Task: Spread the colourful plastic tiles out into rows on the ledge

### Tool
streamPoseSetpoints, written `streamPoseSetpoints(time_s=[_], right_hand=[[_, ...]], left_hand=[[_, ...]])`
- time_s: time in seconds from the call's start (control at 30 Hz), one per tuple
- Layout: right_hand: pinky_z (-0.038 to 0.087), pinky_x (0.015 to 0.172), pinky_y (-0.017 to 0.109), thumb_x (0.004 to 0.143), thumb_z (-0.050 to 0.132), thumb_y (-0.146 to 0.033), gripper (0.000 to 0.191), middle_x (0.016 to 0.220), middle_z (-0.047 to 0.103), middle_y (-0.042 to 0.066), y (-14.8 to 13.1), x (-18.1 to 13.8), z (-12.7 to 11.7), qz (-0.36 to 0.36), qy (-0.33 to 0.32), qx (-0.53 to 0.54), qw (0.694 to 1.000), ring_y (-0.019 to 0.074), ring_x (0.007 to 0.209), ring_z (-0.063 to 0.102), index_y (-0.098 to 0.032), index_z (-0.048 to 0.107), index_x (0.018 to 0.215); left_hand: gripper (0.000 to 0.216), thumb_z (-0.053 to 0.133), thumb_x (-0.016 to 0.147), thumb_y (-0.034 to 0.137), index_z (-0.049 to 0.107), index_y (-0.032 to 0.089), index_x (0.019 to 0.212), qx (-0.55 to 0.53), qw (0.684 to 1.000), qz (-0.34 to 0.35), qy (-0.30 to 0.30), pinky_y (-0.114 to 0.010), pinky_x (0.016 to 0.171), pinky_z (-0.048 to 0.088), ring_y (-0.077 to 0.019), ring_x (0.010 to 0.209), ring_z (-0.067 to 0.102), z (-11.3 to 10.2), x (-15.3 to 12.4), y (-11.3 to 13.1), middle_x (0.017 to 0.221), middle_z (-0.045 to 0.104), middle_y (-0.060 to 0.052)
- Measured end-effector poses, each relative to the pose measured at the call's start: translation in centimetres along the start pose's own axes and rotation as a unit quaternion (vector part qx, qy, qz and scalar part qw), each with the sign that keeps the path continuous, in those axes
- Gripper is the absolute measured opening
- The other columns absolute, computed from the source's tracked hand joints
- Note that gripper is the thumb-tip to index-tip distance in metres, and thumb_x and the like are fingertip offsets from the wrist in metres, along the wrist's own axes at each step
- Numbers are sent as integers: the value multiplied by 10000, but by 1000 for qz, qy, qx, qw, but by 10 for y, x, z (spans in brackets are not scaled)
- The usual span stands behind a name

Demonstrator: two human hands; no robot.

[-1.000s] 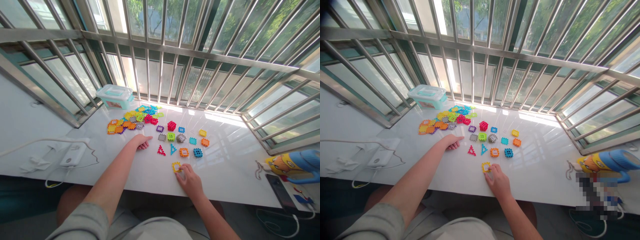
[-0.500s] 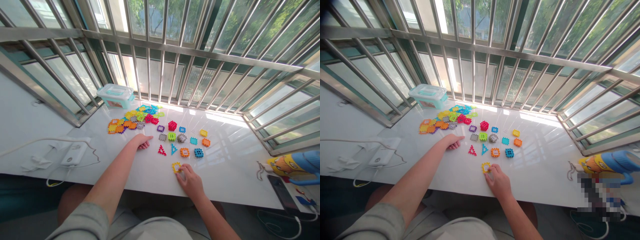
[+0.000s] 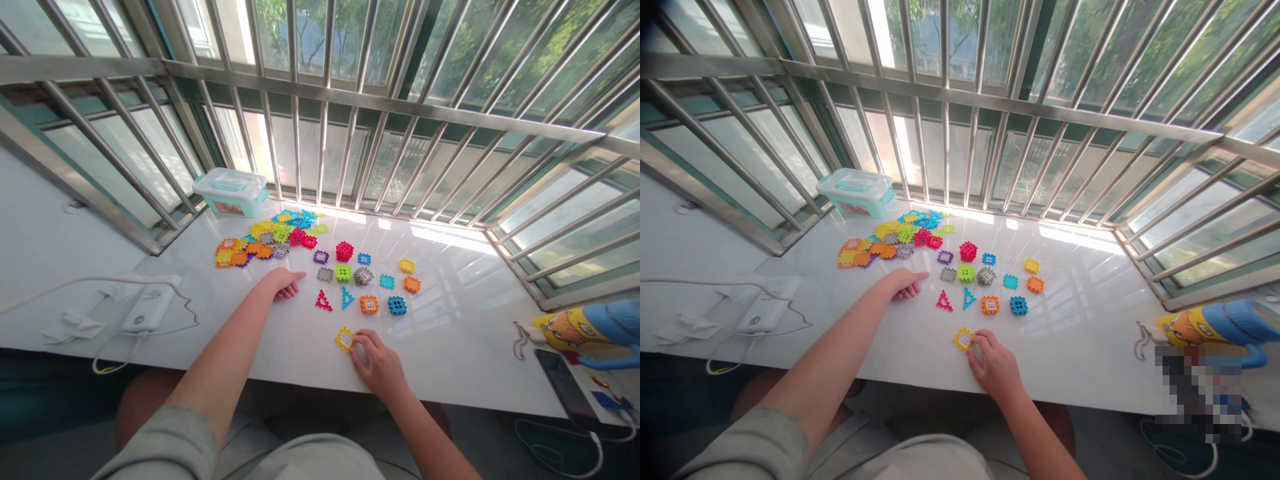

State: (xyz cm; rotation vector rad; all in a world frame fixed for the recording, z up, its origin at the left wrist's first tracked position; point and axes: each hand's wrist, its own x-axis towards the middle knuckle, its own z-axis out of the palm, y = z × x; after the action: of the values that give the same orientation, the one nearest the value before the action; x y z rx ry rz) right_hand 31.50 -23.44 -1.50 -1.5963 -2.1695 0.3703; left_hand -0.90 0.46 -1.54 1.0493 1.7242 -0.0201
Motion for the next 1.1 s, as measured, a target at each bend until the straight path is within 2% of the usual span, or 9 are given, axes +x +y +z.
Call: streamPoseSetpoints(time_s=[0.2,0.6,1.1], right_hand=[[554,796,271,987,557,-322,201,1294,659,60,0,0,3,-1,18,-14,1000,182,971,711,-278,659,1156],[547,830,263,984,560,-296,178,1297,658,42,-2,1,0,-8,13,-15,1000,175,1010,707,-286,662,1130],[535,793,265,1009,526,-310,179,1297,660,58,-2,2,0,0,5,-13,1000,184,981,706,-269,641,1140]], left_hand=[[685,590,788,835,706,170,669,5,1000,0,2,-253,437,431,-136,476,602,0,-1,1,727,735,-113],[696,588,780,843,706,165,676,4,1000,0,1,-254,446,434,-138,475,600,0,-4,1,725,737,-121],[697,592,774,852,705,172,667,0,1000,4,6,-259,442,424,-152,497,609,1,-7,1,725,734,-121]])
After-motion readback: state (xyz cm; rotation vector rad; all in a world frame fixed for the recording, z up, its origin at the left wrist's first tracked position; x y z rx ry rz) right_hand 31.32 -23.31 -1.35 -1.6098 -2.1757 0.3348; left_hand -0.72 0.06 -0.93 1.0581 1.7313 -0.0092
